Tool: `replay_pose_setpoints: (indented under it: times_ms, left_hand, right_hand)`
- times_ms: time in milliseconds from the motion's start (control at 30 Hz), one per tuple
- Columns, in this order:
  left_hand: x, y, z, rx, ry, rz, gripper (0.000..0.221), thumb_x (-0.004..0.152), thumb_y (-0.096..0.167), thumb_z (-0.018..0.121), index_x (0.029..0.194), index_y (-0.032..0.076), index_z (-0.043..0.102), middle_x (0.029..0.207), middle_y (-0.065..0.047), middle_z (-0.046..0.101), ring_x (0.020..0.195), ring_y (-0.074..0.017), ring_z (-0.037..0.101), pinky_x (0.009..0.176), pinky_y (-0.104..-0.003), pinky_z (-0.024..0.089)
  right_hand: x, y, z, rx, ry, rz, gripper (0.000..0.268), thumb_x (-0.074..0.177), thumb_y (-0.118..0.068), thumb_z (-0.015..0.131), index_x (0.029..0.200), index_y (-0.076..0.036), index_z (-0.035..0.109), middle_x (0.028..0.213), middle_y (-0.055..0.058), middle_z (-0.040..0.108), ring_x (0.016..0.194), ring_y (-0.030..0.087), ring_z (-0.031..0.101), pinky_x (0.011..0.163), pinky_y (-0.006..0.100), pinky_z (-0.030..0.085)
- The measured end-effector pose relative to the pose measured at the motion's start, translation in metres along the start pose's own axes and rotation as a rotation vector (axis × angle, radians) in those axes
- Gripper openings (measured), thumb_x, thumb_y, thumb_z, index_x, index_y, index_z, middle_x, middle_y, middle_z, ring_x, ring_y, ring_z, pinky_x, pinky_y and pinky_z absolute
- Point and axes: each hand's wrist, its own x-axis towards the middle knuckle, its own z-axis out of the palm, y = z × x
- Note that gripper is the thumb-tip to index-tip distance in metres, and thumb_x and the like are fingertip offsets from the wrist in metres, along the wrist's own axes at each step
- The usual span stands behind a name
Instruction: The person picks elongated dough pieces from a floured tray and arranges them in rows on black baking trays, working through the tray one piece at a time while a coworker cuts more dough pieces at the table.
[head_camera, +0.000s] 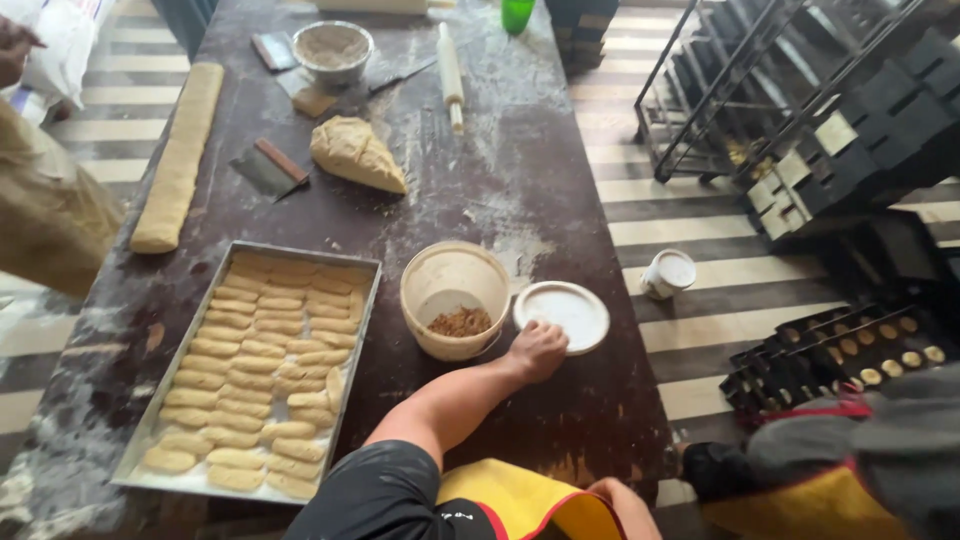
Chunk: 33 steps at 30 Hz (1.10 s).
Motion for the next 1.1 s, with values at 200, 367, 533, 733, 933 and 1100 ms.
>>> replay_pose_setpoints:
  times_ms: [200, 367, 533, 733, 933, 1100]
  left_hand:
    - [-0.036, 0.012, -0.139, -0.108, 0.178, 0.074, 0.022, 0.091, 0.014, 0.057, 0.110, 0.008, 0.066, 0.103, -0.012, 0.064, 0.098, -0.0266, 0.063, 0.087, -0.048, 0.047]
    - [-0.094, -0.025, -0.211, -0.153, 0.386, -0.036, 0.026, 0.088, 0.005, 0.065, 0.113, 0.012, 0.068, 0.114, -0.011, 0.068, 0.107, -0.0284, 0.064, 0.091, -0.047, 0.051]
    - [-0.174, -0.042, -0.252, -0.274, 0.641, -0.199, 0.014, 0.097, 0.006, 0.071, 0.108, 0.012, 0.065, 0.109, -0.008, 0.069, 0.103, -0.0292, 0.068, 0.088, -0.042, 0.057]
    - [-0.251, -0.016, -0.271, -0.401, 0.798, -0.438, 0.024, 0.087, -0.004, 0.068, 0.108, 0.003, 0.060, 0.113, -0.017, 0.067, 0.102, -0.0404, 0.067, 0.085, -0.045, 0.056]
    - [-0.293, 0.014, -0.264, -0.317, 0.686, -0.586, 0.020, 0.085, -0.002, 0.069, 0.102, 0.005, 0.063, 0.108, -0.015, 0.069, 0.095, -0.0375, 0.067, 0.081, -0.046, 0.056]
    - [-0.317, 0.029, -0.257, -0.164, 0.544, -0.526, 0.011, 0.091, 0.005, 0.067, 0.101, 0.008, 0.066, 0.104, -0.012, 0.070, 0.099, -0.0318, 0.065, 0.089, -0.045, 0.051]
  right_hand:
    - [0.003, -0.118, -0.011, -0.192, 0.038, -0.013, 0.019, 0.090, -0.012, 0.064, 0.105, -0.004, 0.072, 0.092, 0.016, 0.079, 0.089, 0.026, 0.078, 0.083, 0.035, 0.059]
    - [0.011, -0.150, -0.009, -0.253, -0.002, -0.182, 0.017, 0.088, -0.010, 0.062, 0.100, -0.004, 0.072, 0.091, 0.013, 0.078, 0.085, 0.027, 0.076, 0.079, 0.037, 0.059]
    - [0.023, -0.215, -0.013, -0.210, -0.128, -0.332, 0.016, 0.084, -0.002, 0.061, 0.094, -0.002, 0.073, 0.080, 0.012, 0.076, 0.072, 0.021, 0.072, 0.069, 0.034, 0.058]
    - [0.070, -0.336, -0.003, 0.084, -0.143, -0.645, 0.018, 0.081, 0.005, 0.057, 0.088, 0.000, 0.073, 0.072, 0.007, 0.070, 0.064, 0.013, 0.063, 0.059, 0.030, 0.053]
    - [0.181, -0.427, 0.063, -0.218, -0.170, -0.663, 0.021, 0.091, -0.004, 0.057, 0.103, -0.005, 0.074, 0.084, 0.012, 0.073, 0.072, 0.021, 0.067, 0.065, 0.039, 0.054]
    - [0.250, -0.420, 0.109, -0.868, -0.511, -0.577, 0.041, 0.086, -0.028, 0.077, 0.123, -0.010, 0.071, 0.119, 0.015, 0.070, 0.105, 0.025, 0.065, 0.091, 0.040, 0.052]
